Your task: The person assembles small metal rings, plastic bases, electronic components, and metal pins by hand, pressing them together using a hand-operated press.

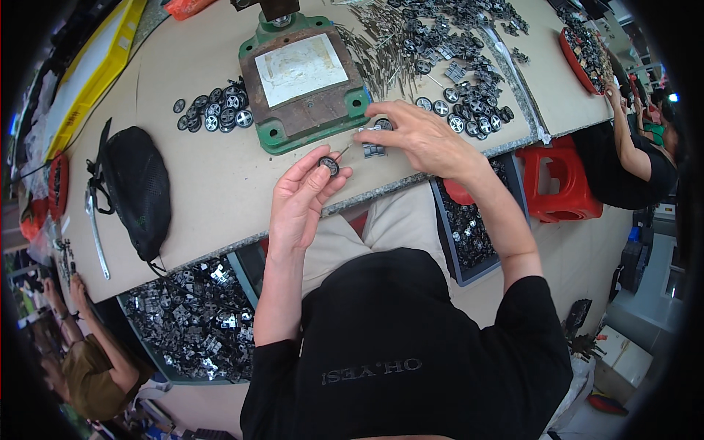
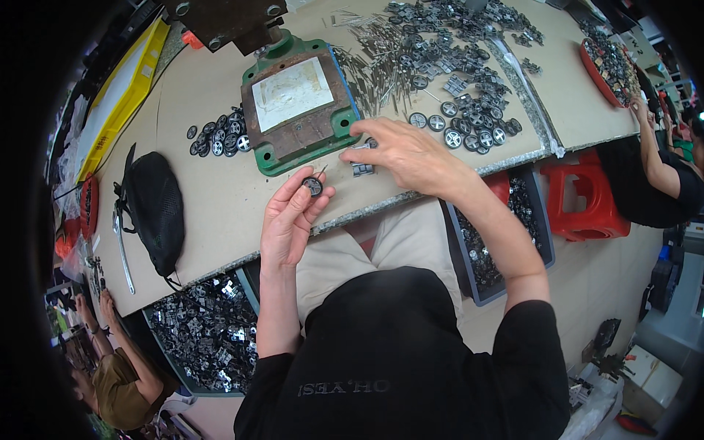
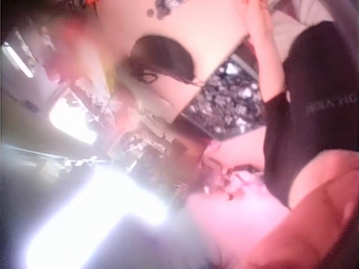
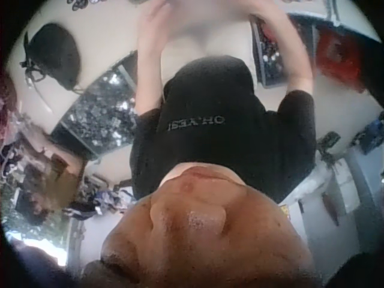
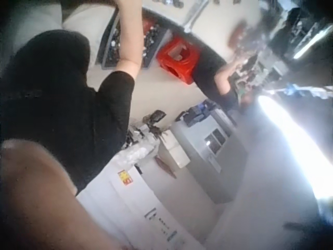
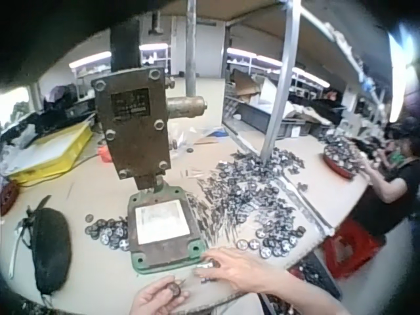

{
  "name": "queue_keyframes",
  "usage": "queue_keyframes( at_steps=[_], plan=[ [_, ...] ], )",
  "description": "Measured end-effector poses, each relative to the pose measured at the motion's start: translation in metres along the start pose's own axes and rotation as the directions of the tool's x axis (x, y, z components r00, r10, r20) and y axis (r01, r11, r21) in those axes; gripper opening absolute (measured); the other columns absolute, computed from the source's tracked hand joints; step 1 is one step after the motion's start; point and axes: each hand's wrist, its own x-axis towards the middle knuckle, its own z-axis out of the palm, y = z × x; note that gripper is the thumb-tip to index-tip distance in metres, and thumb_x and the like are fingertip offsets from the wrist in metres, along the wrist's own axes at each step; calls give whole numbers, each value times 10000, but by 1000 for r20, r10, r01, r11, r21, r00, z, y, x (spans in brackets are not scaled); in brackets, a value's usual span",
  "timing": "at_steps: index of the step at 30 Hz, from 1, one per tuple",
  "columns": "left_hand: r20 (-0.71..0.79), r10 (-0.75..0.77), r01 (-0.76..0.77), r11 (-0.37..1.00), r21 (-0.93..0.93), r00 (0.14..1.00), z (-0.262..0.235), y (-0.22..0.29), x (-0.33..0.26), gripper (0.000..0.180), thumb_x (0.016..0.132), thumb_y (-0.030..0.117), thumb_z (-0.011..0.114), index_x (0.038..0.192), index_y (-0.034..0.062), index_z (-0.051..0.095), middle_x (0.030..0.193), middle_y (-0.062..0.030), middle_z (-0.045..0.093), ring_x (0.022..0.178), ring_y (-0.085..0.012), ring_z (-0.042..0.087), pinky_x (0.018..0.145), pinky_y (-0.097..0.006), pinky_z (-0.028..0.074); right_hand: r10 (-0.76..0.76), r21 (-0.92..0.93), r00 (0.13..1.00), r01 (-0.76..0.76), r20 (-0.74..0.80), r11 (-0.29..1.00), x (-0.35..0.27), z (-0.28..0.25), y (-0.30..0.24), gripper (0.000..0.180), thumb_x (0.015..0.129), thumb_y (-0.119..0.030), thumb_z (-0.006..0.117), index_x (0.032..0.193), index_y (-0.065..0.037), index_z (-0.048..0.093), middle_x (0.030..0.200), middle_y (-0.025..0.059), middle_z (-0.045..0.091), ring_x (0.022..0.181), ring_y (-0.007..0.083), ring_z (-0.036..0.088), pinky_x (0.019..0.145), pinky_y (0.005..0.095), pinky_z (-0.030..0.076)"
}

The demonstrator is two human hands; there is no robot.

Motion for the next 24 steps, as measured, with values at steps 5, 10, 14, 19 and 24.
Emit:
queue_keyframes(
  at_steps=[5,10,14,19,24],
  plan=[
    [-2,0,0,1000,-11,1000,2,1,-3,303,885,38,509,1178,-41,494,1092,-160,577,939,-260,614,814,-300,527,-104,-42,993,107,61,993,11,2,8,286,699,28,563,962,-70,617,1117,74,511,985,249,540,784,350,467],
    [-4,-3,2,1000,-25,1000,1,1,-3,307,884,39,512,1180,-40,493,1096,-165,576,940,-263,613,815,-303,527,-120,62,993,121,-16,991,11,-2,4,154,708,-45,615,858,-41,579,1028,80,543,928,258,553,739,353,476],
    [0,6,-6,1000,-23,1000,-1,3,-4,311,883,37,512,1184,-40,490,1097,-168,576,939,-263,614,815,-302,527,4,82,999,-8,49,997,2,-5,-7,166,696,-82,646,827,-52,551,928,75,566,858,248,567,682,361,480],
    [-4,27,-27,999,-41,1000,-8,3,-12,346,881,44,516,1214,-35,465,1128,-207,558,942,-260,617,805,-282,539,122,73,985,-131,119,989,3,-6,-18,212,687,-93,669,865,-46,566,919,80,558,853,251,576,668,365,482],
    [-2,18,-18,999,-40,1000,-9,2,-17,344,881,43,516,1213,-35,465,1127,-208,559,948,-268,614,801,-287,540,58,141,996,-67,67,988,3,12,-15,334,679,-63,680,992,-64,563,945,76,546,837,266,587,686,369,483]
  ],
)
